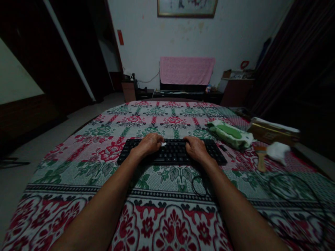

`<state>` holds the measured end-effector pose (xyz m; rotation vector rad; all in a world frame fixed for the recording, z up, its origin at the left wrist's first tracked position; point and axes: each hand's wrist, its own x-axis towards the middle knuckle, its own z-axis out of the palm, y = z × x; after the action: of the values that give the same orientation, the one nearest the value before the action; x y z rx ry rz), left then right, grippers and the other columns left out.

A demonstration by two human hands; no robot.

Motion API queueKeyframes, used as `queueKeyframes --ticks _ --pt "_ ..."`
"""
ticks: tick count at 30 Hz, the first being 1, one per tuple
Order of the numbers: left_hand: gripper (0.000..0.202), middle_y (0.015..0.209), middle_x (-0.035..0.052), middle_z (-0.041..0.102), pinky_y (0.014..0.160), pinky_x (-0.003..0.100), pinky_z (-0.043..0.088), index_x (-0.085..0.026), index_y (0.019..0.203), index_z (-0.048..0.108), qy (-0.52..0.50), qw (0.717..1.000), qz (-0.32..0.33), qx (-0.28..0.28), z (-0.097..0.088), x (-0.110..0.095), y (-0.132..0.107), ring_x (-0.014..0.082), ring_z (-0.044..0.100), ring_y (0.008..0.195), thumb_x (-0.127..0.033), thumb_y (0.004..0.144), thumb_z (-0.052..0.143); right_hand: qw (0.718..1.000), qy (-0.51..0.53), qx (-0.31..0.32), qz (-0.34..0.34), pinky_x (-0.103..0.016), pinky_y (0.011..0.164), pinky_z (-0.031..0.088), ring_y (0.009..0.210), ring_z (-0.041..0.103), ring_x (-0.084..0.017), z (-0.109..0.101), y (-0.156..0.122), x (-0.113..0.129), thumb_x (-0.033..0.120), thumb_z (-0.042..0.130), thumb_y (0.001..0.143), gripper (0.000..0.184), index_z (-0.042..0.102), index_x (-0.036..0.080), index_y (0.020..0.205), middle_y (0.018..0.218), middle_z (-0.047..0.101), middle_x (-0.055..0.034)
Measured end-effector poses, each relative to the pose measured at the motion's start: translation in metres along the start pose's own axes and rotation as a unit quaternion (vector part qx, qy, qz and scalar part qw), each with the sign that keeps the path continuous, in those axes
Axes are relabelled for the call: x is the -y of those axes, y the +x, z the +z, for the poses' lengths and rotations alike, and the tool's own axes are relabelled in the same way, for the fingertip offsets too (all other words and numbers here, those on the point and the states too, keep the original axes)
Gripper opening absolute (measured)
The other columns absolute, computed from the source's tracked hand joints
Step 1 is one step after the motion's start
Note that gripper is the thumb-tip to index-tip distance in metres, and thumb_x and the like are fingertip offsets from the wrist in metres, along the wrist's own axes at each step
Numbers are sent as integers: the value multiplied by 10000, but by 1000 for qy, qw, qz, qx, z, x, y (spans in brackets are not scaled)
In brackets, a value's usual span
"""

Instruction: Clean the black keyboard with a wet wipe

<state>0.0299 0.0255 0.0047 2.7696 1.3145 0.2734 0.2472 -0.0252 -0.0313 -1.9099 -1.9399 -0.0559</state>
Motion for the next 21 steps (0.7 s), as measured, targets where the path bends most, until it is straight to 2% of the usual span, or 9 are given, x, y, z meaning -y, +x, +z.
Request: queueKeyframes --ticks 7,13,18,21 --pt "267 901 25 664 809 256 426 -219 932 648 -18 999 39 28 -7 -8 -3 173 591 871 -192 733 472 1000 -2 8 10 -314 888 327 1041 482 -194 -1 -1 2 163 396 771 347 559 198 1076 1096 589 -58" --pt "288 924 58 643 823 285 421 -217 966 644 18 1000 9 -6 -1 -13 -1 189 578 885 -192 751 454 1000 2 6 15 -315 891 326 1042 483 -197 -1 0 3 168 397 766 351 565 199 1073 1094 590 -57" --pt "279 915 45 636 821 276 418 -229 972 642 -6 999 50 13 -2 -22 -2 187 564 898 -218 767 453 1000 -2 4 17 -318 885 328 1046 478 -198 0 0 3 165 395 764 358 562 207 1078 1103 587 -54" --pt "287 901 59 612 786 274 428 -233 978 643 16 1000 22 4 -1 -25 -3 185 565 860 -217 772 443 1000 -2 2 17 -317 877 334 1037 484 -196 1 0 3 164 395 760 352 564 210 1066 1091 592 -49"
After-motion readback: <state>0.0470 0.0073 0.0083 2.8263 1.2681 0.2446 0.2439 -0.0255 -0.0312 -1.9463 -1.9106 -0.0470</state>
